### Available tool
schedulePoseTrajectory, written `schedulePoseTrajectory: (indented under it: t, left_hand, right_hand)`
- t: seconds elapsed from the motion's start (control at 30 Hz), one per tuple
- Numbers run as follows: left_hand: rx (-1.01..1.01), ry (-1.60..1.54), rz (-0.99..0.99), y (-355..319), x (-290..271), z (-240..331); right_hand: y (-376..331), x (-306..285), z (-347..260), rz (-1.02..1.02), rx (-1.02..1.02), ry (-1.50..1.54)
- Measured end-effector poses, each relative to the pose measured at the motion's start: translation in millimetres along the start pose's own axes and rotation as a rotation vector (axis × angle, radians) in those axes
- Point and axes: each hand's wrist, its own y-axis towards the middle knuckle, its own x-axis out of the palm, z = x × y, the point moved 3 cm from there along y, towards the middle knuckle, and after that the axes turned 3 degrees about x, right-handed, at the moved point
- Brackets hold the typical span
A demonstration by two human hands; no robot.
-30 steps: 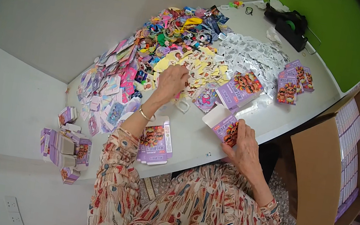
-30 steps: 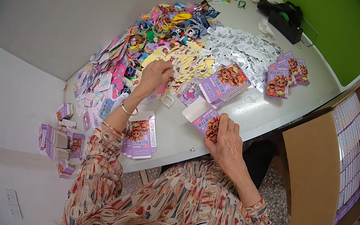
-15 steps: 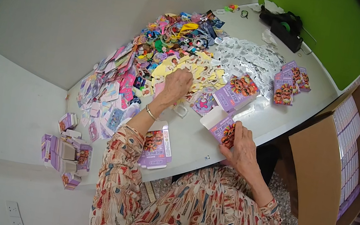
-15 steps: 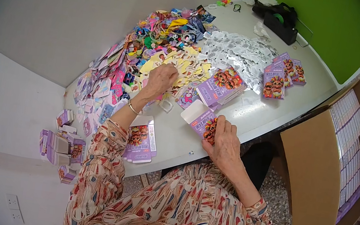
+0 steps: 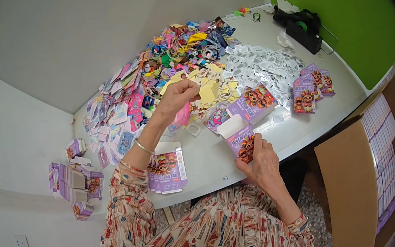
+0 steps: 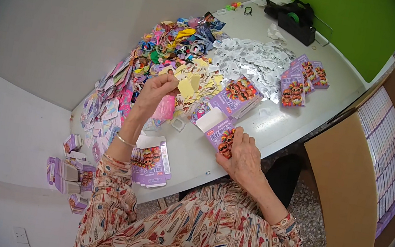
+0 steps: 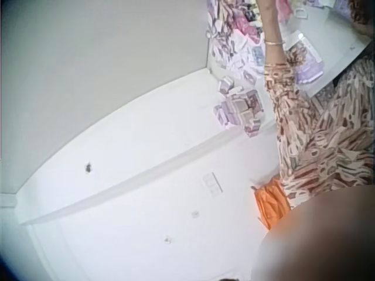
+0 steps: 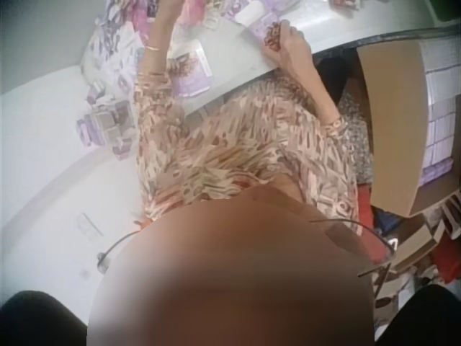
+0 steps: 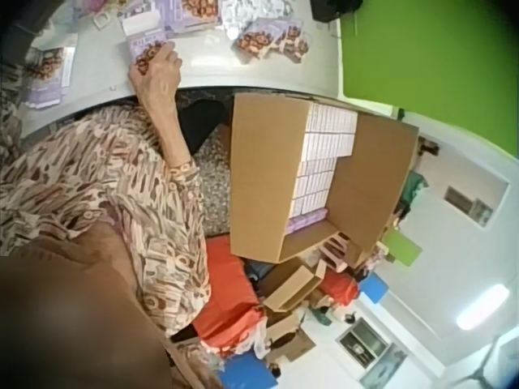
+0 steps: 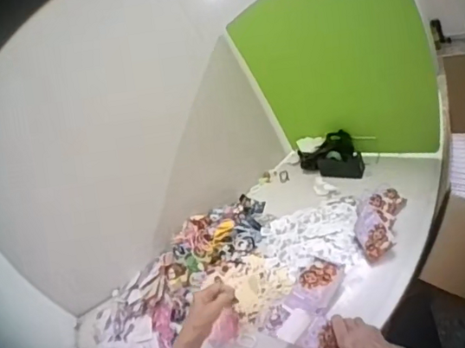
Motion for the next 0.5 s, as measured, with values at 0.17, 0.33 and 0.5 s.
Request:
schedulePoseTrajectory:
  t: [0.17,0.33,0.5]
  left_hand:
    - [-0.011,-0.081,-0.041,-25,30,27]
    - [-0.057,-0.121,-0.118,-32,27,27]
    - [-0.087,-0.030,-0.162,-42,14,28]
  right_hand:
    - [2,-1,-1,-0.015,0.018,0.019]
    - [0,-20,0,0.003,0.025,0.114]
    - [5,-42,17,-0.099,0.013,0.579]
